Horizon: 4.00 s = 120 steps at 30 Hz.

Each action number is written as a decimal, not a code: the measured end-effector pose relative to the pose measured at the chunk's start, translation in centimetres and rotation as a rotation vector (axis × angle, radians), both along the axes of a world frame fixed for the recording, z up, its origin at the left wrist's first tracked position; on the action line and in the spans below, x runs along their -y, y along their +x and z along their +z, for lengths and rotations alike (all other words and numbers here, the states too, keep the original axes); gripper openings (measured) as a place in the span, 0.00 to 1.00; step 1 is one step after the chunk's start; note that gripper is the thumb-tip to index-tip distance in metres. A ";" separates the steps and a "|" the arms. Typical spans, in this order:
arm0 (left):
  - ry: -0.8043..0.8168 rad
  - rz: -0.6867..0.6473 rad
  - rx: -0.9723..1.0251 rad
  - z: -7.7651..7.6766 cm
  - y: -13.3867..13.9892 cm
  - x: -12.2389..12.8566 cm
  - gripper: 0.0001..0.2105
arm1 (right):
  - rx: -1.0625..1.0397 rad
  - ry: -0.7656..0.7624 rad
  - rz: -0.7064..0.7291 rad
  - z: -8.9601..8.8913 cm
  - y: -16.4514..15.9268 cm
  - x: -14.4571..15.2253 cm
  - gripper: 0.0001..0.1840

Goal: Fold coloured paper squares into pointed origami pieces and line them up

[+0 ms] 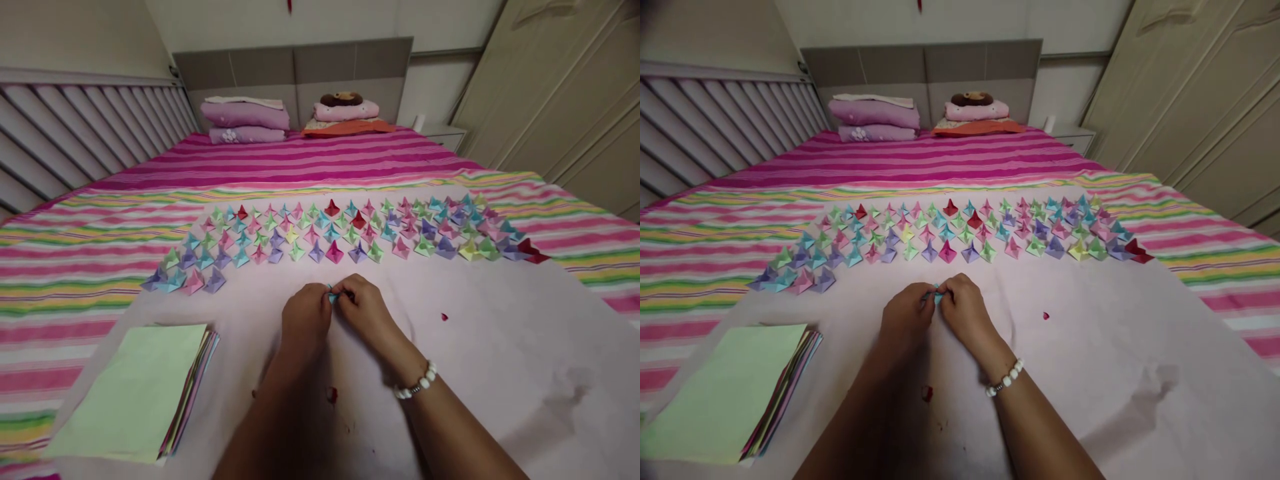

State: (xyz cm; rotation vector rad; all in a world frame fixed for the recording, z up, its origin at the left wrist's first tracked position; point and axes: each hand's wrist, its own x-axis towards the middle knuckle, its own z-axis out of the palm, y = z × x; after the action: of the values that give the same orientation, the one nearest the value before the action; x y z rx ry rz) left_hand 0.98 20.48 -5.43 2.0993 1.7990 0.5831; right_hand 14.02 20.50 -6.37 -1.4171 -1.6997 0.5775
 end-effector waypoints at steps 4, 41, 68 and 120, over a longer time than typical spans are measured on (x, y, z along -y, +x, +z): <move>0.011 0.002 0.005 -0.2 0.1 0.0 0.10 | 0.013 0.007 -0.015 -0.2 0.0 -0.1 0.12; 0.081 0.469 -0.174 4.7 -12.6 -1.4 0.08 | -0.159 0.063 -0.145 3.0 1.0 0.6 0.16; 0.110 0.465 0.120 4.9 -21.4 9.3 0.27 | -0.224 0.050 -0.093 3.9 0.7 1.3 0.14; -0.358 -0.060 1.242 3.7 -0.3 0.5 0.23 | -0.990 -0.238 0.133 4.9 1.5 1.5 0.16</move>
State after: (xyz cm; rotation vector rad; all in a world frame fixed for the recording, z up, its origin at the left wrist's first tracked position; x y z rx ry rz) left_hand 0.67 19.99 -1.73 1.0563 0.9764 1.1002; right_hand 15.51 19.00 -1.42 -0.8955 -0.9328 1.3213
